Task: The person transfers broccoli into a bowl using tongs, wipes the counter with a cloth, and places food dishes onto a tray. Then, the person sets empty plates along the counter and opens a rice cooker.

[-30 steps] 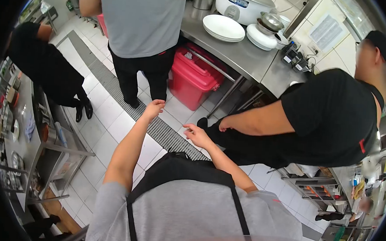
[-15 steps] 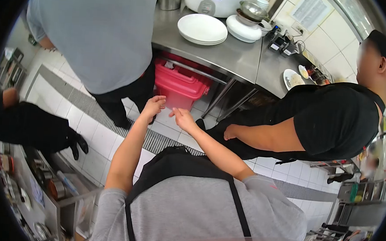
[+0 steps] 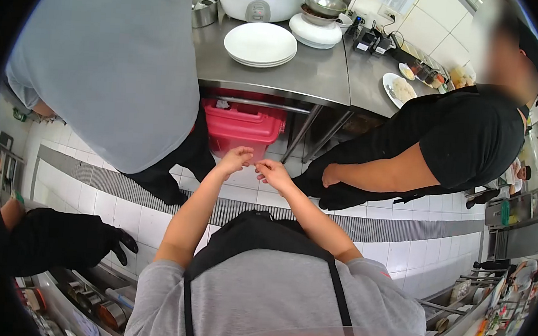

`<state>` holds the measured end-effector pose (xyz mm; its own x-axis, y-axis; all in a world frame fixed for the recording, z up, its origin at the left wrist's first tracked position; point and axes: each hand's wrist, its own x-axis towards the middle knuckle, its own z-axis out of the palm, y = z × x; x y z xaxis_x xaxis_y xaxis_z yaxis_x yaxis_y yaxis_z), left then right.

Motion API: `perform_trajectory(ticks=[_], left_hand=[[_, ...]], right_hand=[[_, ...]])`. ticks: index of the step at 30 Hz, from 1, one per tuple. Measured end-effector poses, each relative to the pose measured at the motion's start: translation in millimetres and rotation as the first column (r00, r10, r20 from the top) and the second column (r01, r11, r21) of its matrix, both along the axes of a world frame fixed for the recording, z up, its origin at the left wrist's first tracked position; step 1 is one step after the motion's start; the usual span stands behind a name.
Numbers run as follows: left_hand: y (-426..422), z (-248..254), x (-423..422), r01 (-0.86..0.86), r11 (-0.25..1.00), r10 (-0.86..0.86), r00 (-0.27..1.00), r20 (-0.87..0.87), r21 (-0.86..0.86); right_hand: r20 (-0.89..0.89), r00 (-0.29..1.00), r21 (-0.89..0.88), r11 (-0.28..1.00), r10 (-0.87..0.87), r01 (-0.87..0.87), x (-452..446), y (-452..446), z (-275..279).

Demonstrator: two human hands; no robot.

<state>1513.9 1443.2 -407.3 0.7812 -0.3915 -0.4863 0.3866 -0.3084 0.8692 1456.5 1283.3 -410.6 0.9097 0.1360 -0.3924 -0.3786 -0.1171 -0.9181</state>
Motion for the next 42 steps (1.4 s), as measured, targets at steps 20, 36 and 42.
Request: perform_trajectory(ticks=[20,36,42], left_hand=[[26.2,-4.3,-2.9,-0.070,0.995,0.069,0.997,-0.030,-0.064],[8.7,1.9,20.9,-0.112,0.985,0.111,0.994,-0.015,-0.129],[-15.1,0.8,29.6,-0.151,0.971,0.156,0.988,0.015,-0.187]], right_hand=[[0.008,1.000,0.021,1.000,0.015,-0.016,-4.5,21.5,-4.0],[0.101,0.949,0.088,0.953,-0.299,0.291,18.1,6.5,8.9],[0.181,0.925,0.106,0.941,-0.335,0.320,57.9,-9.8,13.3]])
